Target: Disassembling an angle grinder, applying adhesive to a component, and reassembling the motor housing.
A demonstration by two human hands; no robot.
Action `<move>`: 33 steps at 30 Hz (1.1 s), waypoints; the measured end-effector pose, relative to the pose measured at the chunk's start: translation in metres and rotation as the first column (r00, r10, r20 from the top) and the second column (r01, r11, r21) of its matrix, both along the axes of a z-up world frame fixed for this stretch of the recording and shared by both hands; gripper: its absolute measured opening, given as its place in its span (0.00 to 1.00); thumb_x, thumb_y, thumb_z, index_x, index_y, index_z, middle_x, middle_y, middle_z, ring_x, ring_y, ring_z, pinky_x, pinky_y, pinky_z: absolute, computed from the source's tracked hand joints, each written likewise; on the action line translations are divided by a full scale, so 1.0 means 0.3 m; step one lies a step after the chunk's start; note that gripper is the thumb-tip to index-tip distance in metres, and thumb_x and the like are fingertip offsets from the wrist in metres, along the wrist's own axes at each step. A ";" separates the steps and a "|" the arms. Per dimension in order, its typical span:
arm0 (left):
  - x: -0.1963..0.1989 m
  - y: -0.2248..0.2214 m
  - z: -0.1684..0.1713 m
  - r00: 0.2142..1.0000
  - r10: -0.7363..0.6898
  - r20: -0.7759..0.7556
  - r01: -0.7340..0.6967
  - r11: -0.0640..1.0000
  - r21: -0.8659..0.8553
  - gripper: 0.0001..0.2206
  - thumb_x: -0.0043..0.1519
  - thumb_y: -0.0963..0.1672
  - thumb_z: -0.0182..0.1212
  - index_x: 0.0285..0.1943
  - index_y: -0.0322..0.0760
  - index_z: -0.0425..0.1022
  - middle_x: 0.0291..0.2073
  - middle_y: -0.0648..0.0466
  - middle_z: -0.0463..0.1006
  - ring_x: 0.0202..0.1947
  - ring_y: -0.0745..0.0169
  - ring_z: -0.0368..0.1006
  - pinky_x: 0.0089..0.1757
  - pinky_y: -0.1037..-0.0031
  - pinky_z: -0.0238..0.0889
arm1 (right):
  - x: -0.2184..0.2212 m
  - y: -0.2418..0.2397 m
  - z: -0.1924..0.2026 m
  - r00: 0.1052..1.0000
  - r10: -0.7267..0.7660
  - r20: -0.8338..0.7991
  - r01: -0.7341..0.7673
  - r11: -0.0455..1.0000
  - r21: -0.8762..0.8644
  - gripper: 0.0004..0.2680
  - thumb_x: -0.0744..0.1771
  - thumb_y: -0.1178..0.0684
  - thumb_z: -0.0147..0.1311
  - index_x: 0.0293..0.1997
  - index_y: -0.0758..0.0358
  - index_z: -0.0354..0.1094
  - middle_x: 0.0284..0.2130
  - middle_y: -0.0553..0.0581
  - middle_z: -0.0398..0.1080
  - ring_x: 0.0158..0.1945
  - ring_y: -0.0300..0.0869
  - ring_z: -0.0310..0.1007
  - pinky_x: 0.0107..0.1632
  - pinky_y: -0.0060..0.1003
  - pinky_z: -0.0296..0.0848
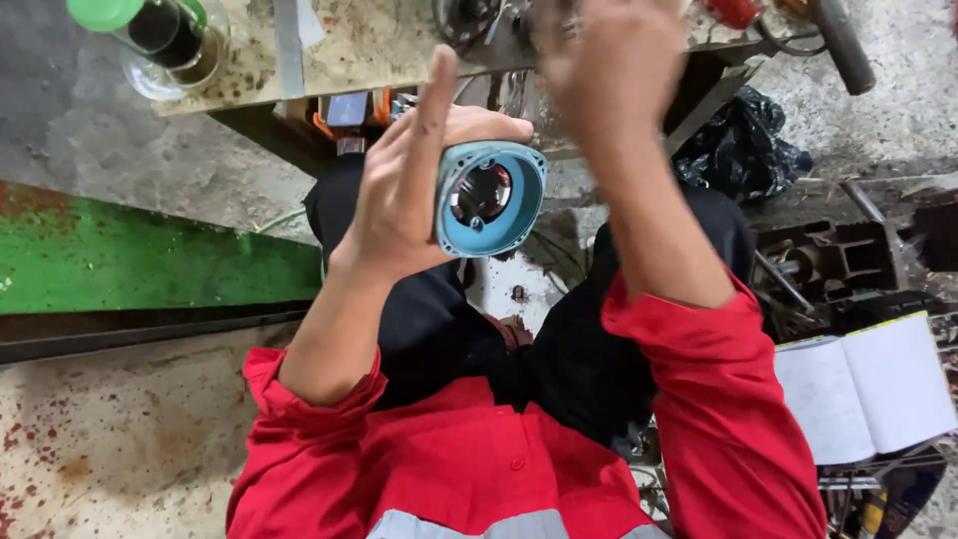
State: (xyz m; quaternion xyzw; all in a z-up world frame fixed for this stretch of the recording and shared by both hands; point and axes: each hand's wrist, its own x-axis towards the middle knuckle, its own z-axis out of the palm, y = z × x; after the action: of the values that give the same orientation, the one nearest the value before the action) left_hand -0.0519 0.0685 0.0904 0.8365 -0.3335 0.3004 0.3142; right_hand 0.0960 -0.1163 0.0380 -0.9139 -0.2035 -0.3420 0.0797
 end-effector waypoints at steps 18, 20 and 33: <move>-0.035 -0.153 -0.059 0.989 -0.142 -0.027 0.137 0.981 -0.140 0.37 0.75 0.41 0.66 0.83 0.35 0.38 0.56 0.46 0.84 0.55 0.52 0.87 0.60 0.64 0.77 | -0.428 -0.375 -0.050 0.929 0.073 0.362 -0.366 0.325 0.872 0.04 0.72 0.66 0.50 0.50 0.67 0.67 0.38 0.65 0.72 0.35 0.55 0.77 0.37 0.47 0.78; -0.031 -0.174 -0.081 0.987 -0.151 -0.060 0.145 0.985 -0.097 0.35 0.76 0.43 0.64 0.83 0.34 0.40 0.58 0.48 0.84 0.57 0.53 0.86 0.64 0.66 0.73 | -0.585 -0.475 -0.148 0.875 0.059 0.480 -0.479 0.241 0.844 0.10 0.72 0.70 0.45 0.58 0.66 0.66 0.48 0.68 0.70 0.37 0.61 0.72 0.37 0.57 0.78; -0.030 -0.278 -0.255 0.961 -0.220 -0.168 0.190 0.966 -0.177 0.31 0.72 0.42 0.63 0.81 0.37 0.49 0.54 0.44 0.81 0.53 0.48 0.80 0.59 0.57 0.70 | -0.992 -0.361 -0.076 0.983 0.164 0.082 -0.097 0.083 0.992 0.10 0.67 0.67 0.49 0.49 0.59 0.56 0.31 0.67 0.70 0.32 0.56 0.77 0.40 0.51 0.84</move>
State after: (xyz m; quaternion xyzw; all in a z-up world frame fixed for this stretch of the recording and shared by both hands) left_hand -0.0610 -0.0148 0.0138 0.7939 -0.3627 0.2122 0.4394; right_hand -0.2017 -0.2247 0.0152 -0.6092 0.0009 -0.3581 0.7075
